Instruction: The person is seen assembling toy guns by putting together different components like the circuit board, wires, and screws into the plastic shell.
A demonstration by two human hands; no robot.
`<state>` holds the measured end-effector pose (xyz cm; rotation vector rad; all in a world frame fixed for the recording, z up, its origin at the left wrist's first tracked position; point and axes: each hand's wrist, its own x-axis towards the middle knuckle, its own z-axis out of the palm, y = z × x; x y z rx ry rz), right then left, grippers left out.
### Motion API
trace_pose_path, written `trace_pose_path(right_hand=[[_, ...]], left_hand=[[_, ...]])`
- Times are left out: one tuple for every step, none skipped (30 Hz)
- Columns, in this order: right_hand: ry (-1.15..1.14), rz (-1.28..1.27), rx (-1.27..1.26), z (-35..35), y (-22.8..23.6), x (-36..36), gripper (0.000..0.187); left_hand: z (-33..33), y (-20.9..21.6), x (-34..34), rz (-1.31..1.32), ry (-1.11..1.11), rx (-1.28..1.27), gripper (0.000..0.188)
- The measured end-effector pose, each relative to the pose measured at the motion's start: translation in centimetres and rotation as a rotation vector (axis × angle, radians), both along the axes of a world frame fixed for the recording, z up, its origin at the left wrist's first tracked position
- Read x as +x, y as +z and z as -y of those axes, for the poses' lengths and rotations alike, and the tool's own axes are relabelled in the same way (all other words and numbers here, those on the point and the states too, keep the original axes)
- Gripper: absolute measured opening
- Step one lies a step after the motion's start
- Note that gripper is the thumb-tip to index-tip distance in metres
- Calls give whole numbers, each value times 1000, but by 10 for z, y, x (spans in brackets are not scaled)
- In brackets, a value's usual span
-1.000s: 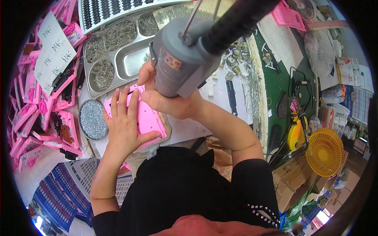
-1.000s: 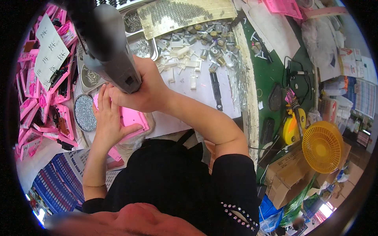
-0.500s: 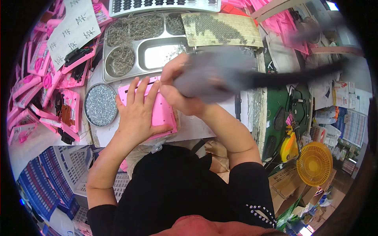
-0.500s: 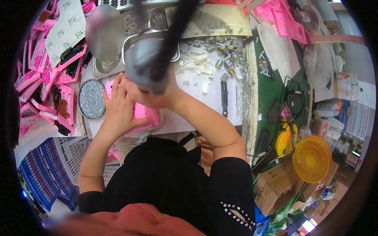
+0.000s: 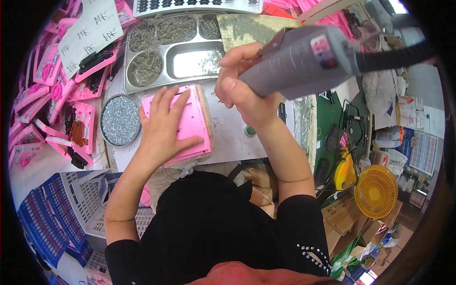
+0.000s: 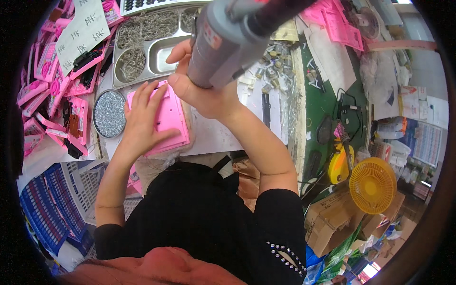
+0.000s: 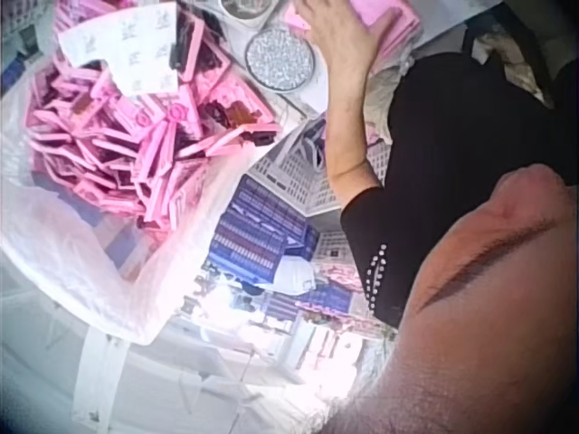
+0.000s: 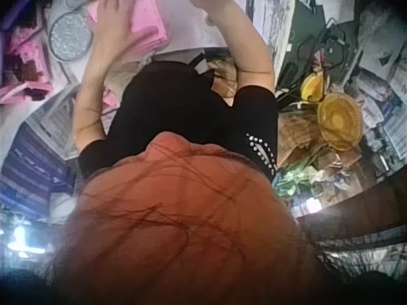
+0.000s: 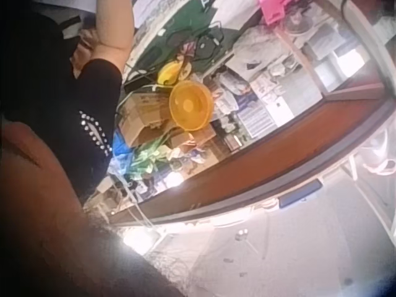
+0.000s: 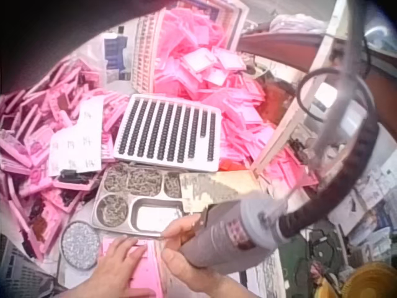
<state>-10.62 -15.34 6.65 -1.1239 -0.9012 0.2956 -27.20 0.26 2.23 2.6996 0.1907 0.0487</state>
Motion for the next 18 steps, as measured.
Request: trace_pose_path(right_hand=[[-1,-6,1,3,2,2,30],[-4,-8,1,7,4,5,29],[-9,-18,1,8,4,6,29],[-14,-29,1,9,4,7,28],[-18,-39,0,11,4,7,28],[-31,-53,-7,13,4,6,27],[-50,-58,-30,15,6,6,27],[-67,-62,-52,17,9,5,28],[-79,-65,-71,18,11,5,28],[-93,-115,-57,19,12,5,26],[-106,-166,-43,19,13,6,24],[-118,-217,-32,20,13,6,23],[-94,-252,-27,20,12,4,22],[-69,-287,-21,21,12,2,22],[-39,-322,-19,21,12,-1,22],[-6,-277,-41,22,9,-8,24],[28,-232,-62,22,2,-18,26],[64,-184,-86,23,-7,-27,28]], left_hand=[[-3,-2,2,33,11,-47,104],[-3,-3,7,146,52,-73,81],[-5,-8,10,146,70,-35,75],[-9,-15,12,147,88,3,69],[-12,-20,14,148,106,42,62],[-13,-19,17,202,101,-23,46],[-13,-20,17,223,72,-8,44],[-15,-20,17,245,44,7,41],[-16,-19,16,269,20,26,39],[-17,-19,16,298,19,1,37],[-17,-20,15,328,18,-25,35],[-17,-22,14,357,19,-54,34],[-17,-23,14,347,20,-46,34],[-17,-24,16,337,22,-38,34],[-17,-25,16,327,30,-32,34],[-17,-24,17,311,31,-33,34],[-18,-24,18,295,33,-33,35],[-18,-25,19,281,38,-37,35]])
